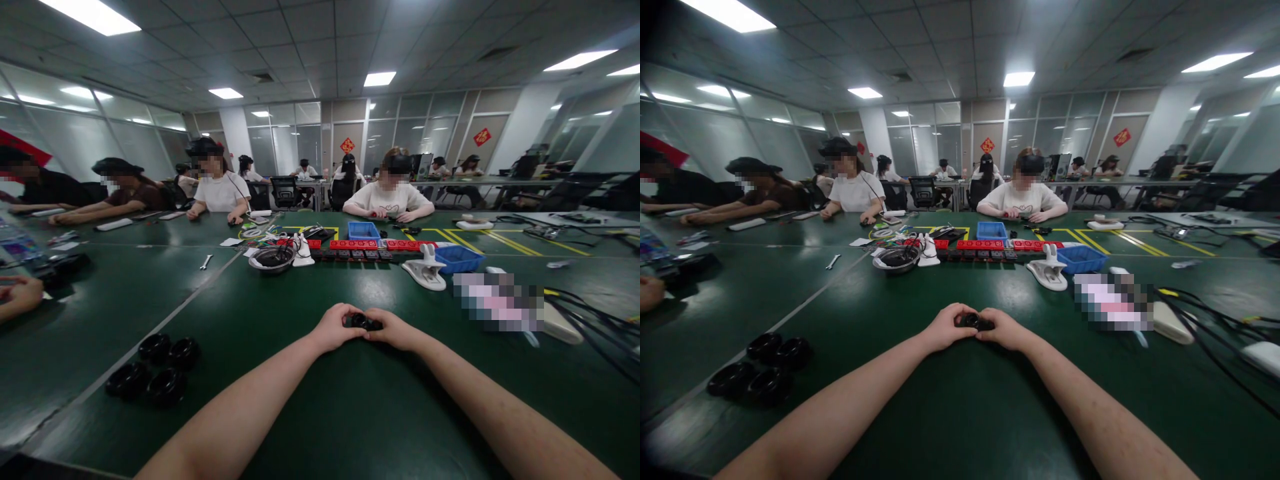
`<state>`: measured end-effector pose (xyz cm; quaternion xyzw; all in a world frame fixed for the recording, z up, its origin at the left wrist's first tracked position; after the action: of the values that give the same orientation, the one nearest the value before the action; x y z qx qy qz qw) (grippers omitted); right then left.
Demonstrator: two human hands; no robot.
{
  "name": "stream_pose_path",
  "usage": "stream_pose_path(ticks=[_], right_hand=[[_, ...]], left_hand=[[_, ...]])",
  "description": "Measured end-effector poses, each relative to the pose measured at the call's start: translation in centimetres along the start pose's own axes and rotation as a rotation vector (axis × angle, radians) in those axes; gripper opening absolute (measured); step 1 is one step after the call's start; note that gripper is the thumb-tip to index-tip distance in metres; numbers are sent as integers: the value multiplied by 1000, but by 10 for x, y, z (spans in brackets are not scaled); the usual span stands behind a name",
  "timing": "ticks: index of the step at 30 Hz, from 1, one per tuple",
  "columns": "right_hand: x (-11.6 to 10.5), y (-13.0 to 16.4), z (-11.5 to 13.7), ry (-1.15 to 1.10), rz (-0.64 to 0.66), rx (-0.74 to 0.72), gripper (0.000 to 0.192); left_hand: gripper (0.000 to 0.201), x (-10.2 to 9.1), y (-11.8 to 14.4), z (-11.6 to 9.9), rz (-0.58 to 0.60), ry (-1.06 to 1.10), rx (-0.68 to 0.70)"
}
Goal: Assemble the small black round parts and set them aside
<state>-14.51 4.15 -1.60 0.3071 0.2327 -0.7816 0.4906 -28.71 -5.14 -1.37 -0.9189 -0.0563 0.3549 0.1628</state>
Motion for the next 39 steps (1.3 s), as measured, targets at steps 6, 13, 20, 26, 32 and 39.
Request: stream_pose_path(ticks=[6,13,20,26,32,39], right_hand=[[1,0,-1,-39,-7,18,23],[2,1,2,-126,6,53,23],[2,0,2,-131,10,55,24],[4,0,-1,-119,-24,108,25],[9,-3,-3,-80,-88,183,24],[27,-7,8,358,-363,349,22]], left_hand=[[38,0,0,0,3,1,-10],[38,0,0,-1,8,22,-17],[37,-1,0,0,19,24,-17],[35,2,1,-3,-17,24,-51],[31,10,1,-3,-119,-3,-105],[32,11,0,-6,-191,-99,-190]])
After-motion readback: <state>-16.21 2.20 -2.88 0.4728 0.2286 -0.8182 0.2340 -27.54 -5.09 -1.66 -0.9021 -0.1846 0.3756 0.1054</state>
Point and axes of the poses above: each hand's wrist, its own y-axis away from the middle knuckle, its own x-axis out of the palm, z = x × y, the point moved 1 cm from there along -y, towards the middle knuckle, and after that the axes turned 4 degrees about x, right-handed, at the moved point
